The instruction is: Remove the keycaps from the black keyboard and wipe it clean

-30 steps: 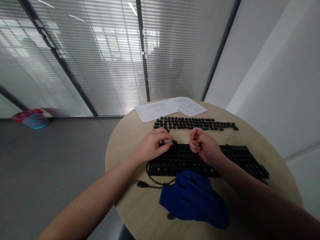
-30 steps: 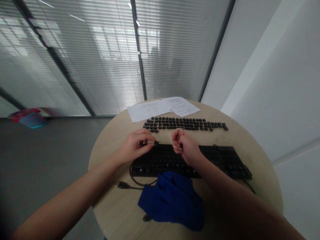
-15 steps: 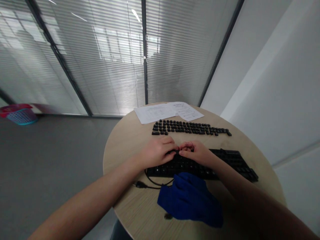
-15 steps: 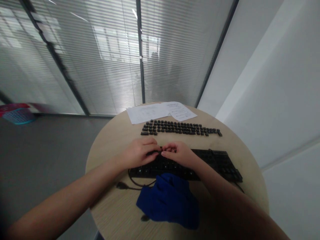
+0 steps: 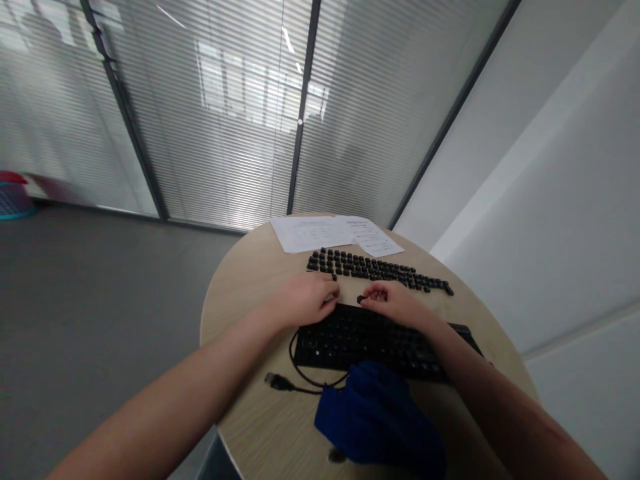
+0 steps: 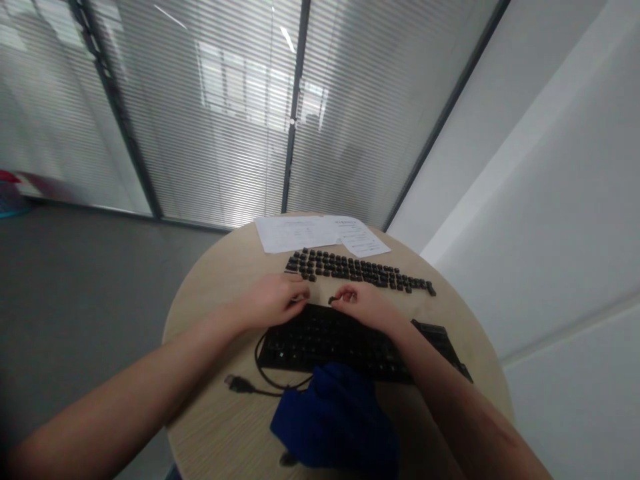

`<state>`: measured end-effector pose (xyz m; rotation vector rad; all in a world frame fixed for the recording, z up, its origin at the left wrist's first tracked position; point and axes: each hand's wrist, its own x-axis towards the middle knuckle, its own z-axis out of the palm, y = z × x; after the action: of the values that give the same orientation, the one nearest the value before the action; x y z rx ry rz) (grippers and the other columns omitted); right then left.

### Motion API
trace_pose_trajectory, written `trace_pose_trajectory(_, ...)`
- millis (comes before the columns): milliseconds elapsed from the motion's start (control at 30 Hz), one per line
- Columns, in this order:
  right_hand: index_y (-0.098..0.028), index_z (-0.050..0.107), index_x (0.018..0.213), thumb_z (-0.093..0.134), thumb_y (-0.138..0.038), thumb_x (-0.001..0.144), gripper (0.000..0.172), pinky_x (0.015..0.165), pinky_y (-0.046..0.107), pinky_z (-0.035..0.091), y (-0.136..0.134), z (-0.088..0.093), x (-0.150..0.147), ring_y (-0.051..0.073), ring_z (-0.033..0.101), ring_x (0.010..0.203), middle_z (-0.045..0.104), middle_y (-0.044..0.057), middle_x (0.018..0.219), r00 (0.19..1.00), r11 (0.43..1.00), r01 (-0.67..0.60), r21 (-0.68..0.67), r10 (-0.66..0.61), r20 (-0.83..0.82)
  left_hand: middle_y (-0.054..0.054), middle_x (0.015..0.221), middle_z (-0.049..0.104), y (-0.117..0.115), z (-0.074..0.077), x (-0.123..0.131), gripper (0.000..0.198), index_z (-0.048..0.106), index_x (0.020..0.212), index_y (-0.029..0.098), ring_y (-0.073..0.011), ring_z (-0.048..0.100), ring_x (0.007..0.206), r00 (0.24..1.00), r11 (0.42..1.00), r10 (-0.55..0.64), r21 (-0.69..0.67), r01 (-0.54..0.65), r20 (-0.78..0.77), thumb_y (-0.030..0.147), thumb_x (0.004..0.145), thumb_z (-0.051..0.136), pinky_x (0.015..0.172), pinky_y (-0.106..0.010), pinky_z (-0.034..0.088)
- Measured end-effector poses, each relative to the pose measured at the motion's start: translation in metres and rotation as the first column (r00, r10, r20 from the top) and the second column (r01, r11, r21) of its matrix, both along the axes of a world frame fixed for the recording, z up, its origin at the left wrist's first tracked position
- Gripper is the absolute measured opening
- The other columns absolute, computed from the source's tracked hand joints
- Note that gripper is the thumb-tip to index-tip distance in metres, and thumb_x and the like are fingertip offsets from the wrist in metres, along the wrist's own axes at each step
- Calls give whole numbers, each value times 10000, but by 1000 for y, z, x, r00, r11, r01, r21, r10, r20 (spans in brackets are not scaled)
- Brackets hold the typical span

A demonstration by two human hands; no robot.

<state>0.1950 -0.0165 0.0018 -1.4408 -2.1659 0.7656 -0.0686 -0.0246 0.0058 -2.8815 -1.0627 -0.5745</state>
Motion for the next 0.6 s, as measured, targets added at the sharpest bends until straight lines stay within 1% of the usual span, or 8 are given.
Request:
trace_pose_trajectory(33,-168,774,919,751,-410,834,257,628,281,429,10,-2,-3,168,595,689,695,26,767,998,1000,12,29,-13,59,-74,862,720,3,-1,-1,150,721,879,186,-230,673,772,999,999,21,-44,-23,-36,211,902,575,674,-328,501)
trace_pose_trajectory(100,-161,778,936,732,-413,857,267,639,280,440,30,-8,-11,173,620,704,721,40,791,986,998,17,67,-27,166,-76,834,738,8,-5,-3,136,730,842,193,-236,682,759,996,994,36,-103,-45,-87,201,873,597,665,-326,495)
trace_pose_trajectory(200,-162,778,950,727,-379,872,236,696,285,463,54,-19,-23,188,662,771,754,58,850,965,993,16,114,-45,260,-74,850,758,11,-10,-5,134,741,875,206,-240,695,778,994,991,39,-125,-53,-106,184,844,612,675,-321,499)
trace_pose_trajectory(267,-166,779,948,734,-351,866,207,733,297,467,64,-26,-29,204,676,812,764,67,876,956,989,19,147,-62,288,-76,877,767,11,-11,-6,160,744,909,213,-248,703,805,994,990,39,-131,-53,-107,167,834,610,689,-326,504)
trace_pose_trajectory(400,-172,772,981,715,-346,884,208,761,311,473,73,-33,-34,225,694,857,779,76,925,939,980,32,196,-96,329,-77,890,773,10,-10,-8,198,752,947,220,-263,711,819,994,988,33,-145,-48,-104,160,832,602,685,-335,510)
trace_pose_trajectory(600,-199,768,1038,710,-344,899,209,811,302,493,75,-33,-38,221,716,911,798,59,985,929,975,31,219,-109,354,-89,858,760,11,-12,-8,161,745,906,214,-271,711,784,996,991,29,-131,-41,-90,175,845,601,666,-348,512)
